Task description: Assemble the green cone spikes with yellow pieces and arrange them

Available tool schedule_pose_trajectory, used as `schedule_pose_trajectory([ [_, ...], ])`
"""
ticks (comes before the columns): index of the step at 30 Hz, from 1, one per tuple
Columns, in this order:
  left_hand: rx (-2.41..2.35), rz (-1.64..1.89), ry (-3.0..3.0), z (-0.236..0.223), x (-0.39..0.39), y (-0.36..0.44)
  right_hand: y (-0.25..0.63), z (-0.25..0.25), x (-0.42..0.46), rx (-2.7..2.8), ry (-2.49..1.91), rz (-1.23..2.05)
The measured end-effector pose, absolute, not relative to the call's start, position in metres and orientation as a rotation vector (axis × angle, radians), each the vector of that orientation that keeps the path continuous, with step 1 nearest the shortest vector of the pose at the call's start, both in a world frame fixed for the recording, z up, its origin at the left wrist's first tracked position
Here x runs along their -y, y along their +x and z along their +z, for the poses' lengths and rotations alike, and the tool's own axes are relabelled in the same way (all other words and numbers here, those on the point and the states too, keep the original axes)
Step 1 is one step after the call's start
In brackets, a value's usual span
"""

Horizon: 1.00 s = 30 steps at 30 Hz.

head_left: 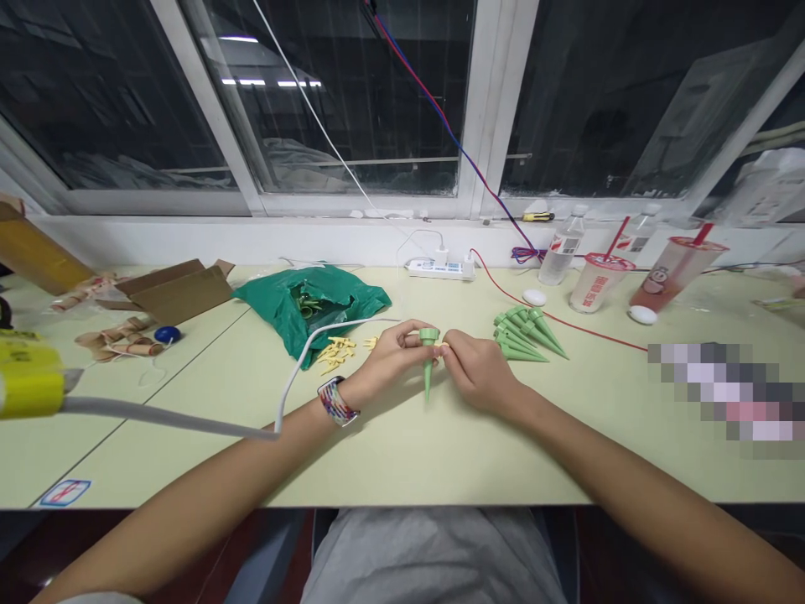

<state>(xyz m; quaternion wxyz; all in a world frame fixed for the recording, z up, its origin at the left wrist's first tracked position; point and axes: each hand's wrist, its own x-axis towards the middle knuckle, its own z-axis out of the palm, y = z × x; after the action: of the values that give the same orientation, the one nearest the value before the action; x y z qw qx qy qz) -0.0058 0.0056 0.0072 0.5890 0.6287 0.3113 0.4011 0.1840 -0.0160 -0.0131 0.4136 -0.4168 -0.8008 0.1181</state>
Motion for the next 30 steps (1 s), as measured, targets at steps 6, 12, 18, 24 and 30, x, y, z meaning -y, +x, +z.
schedule_pose_trajectory([
  [6, -0.722, 1.027, 1.466, 0.003, -0.006, -0.003, 0.18, -0.012, 0.018, 1.953, -1.043, 0.434],
  [12, -0.871, 1.366, 2.213, 0.0, 0.003, -0.007, 0.175, -0.007, 0.009, 1.413, -0.888, 1.488],
  [18, -0.927, 1.189, 1.97, 0.004, -0.003, -0.007, 0.178, -0.011, 0.007, 1.569, -1.02, 1.191],
  [24, -0.691, 0.906, 1.317, 0.008, -0.006, -0.005, 0.184, -0.018, 0.011, 1.942, -1.044, 0.399],
  [30, -0.615, 0.763, 1.104, 0.008, 0.001, -0.003, 0.193, -0.019, 0.007, 2.061, -0.928, 0.102],
])
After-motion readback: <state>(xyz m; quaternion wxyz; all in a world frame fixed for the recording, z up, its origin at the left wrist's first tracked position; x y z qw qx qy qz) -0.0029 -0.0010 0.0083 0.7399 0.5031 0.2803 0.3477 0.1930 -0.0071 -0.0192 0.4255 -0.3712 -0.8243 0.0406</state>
